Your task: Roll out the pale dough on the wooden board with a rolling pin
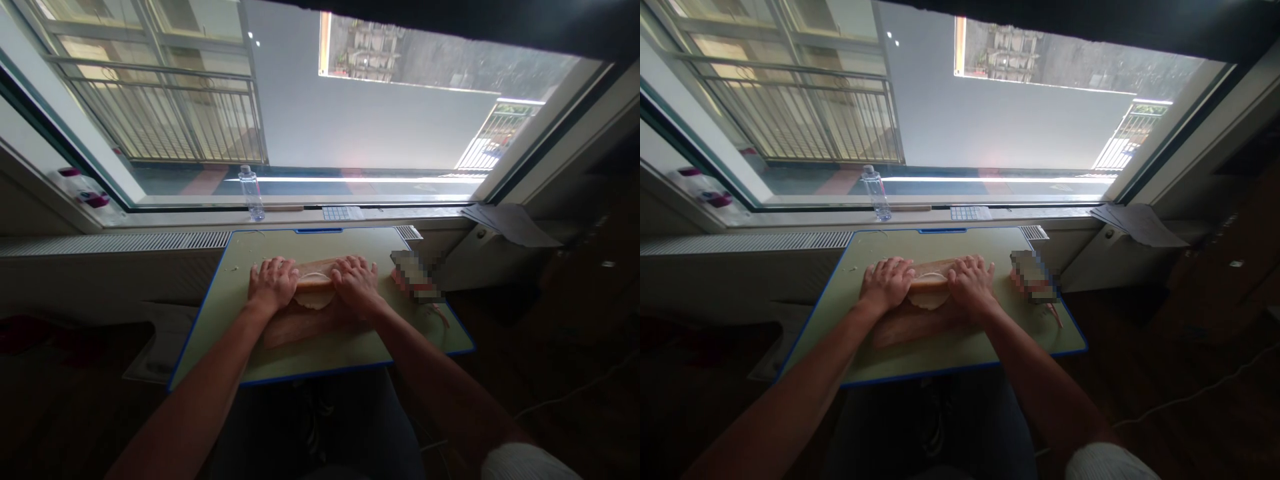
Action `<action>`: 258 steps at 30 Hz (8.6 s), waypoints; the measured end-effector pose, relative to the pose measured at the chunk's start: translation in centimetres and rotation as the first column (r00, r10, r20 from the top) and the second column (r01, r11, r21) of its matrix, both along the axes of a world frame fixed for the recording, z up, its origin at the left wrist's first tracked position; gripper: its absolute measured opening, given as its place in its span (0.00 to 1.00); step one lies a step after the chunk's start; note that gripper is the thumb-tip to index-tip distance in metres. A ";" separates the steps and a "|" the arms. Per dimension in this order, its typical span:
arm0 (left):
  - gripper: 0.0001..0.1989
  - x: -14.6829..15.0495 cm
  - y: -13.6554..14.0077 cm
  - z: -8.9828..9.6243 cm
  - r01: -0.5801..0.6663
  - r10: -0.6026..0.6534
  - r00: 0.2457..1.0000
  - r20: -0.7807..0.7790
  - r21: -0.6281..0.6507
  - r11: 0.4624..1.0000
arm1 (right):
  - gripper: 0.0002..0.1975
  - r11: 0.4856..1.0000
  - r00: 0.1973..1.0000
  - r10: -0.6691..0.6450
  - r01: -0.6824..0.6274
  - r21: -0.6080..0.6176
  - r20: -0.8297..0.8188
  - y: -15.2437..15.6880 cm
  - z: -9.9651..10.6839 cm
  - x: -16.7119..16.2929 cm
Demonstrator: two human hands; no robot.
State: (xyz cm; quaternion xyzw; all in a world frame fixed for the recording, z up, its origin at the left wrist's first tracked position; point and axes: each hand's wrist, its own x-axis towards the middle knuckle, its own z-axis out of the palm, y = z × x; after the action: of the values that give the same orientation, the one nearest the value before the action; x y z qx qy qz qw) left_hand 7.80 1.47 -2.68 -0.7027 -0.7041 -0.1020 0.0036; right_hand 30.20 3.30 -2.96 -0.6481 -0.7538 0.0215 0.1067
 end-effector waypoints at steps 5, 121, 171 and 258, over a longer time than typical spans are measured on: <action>0.27 -0.3 1.7 0.5 0.007 -0.006 1.000 0.010 -0.098 0.995 | 0.28 0.999 1.000 -0.007 0.007 -0.054 0.010 2.0 0.2 -0.2; 0.27 -1.1 3.7 -0.1 0.037 -0.035 0.999 0.014 -0.129 0.991 | 0.30 0.993 1.000 0.024 -0.024 -0.115 -0.004 4.7 0.7 -1.0; 0.26 -0.8 1.7 0.6 0.046 -0.045 0.999 0.020 -0.040 0.998 | 0.24 0.999 0.918 0.001 -0.021 -0.045 -0.396 3.8 0.1 1.7; 0.26 -1.2 -1.0 -0.3 0.007 -0.007 1.000 0.020 -0.017 1.000 | 0.27 0.998 0.996 0.062 -0.063 0.020 0.057 -2.6 0.3 -1.6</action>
State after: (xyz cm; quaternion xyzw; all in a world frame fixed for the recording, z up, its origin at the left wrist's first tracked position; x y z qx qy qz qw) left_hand 6.61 0.45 -2.97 -0.7042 -0.7024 -0.1031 -0.0096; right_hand 28.61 0.67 -2.65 -0.6233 -0.7766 -0.0018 0.0917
